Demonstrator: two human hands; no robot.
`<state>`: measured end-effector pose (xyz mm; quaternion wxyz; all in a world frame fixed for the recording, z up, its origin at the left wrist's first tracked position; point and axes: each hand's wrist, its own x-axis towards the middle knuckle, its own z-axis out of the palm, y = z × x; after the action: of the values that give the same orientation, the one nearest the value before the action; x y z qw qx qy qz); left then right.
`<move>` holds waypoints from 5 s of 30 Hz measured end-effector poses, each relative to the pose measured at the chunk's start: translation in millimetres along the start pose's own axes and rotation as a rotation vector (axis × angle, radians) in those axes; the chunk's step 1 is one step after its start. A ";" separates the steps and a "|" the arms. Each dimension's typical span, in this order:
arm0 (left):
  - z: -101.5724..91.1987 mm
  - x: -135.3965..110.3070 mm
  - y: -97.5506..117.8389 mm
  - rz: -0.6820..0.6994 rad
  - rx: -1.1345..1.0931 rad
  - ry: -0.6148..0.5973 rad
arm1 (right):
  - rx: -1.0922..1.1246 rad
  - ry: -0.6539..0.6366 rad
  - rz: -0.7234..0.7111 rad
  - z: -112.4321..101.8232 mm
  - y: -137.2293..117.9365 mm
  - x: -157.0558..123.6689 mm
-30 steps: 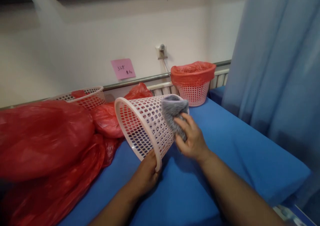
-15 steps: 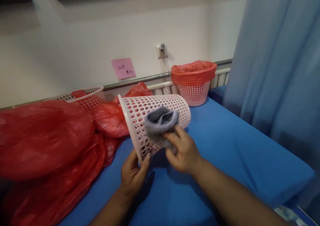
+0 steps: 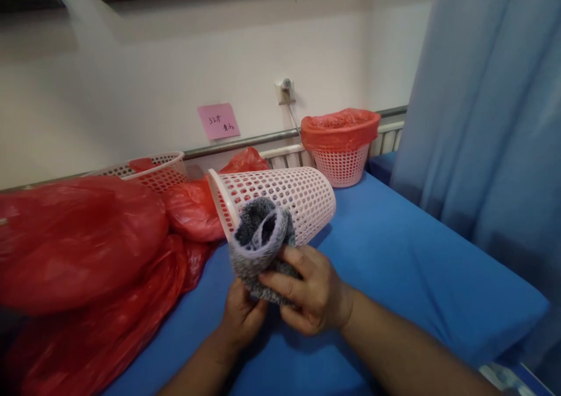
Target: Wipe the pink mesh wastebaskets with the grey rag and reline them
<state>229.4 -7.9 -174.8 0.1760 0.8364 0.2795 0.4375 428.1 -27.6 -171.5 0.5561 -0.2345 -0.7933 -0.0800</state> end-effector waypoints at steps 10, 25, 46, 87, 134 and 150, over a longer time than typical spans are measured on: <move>4.0 0.8 -6.3 -0.046 0.017 -0.085 | 0.010 0.476 1.227 -21.3 104.1 -19.6; 5.2 10.2 -5.1 -0.027 0.002 -0.302 | -0.032 0.131 0.208 -13.9 10.7 3.8; -0.3 10.1 -7.9 -0.169 -0.097 -0.181 | 0.030 -0.061 0.033 -11.5 -8.2 10.5; 1.0 8.7 -45.3 -0.128 0.042 -0.257 | -0.171 0.111 0.345 11.7 19.3 25.9; -5.7 14.3 -3.2 -0.115 -0.018 -0.251 | -0.012 -0.038 0.060 -2.5 11.9 4.6; -1.1 10.6 -16.1 -0.118 0.108 -0.324 | -0.189 0.126 0.435 -11.0 65.7 -1.8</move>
<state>228.3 11.3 -176.2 0.1990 0.8862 0.3192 0.2705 468.2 25.2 -177.9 0.5841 -0.4455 -0.6769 -0.0465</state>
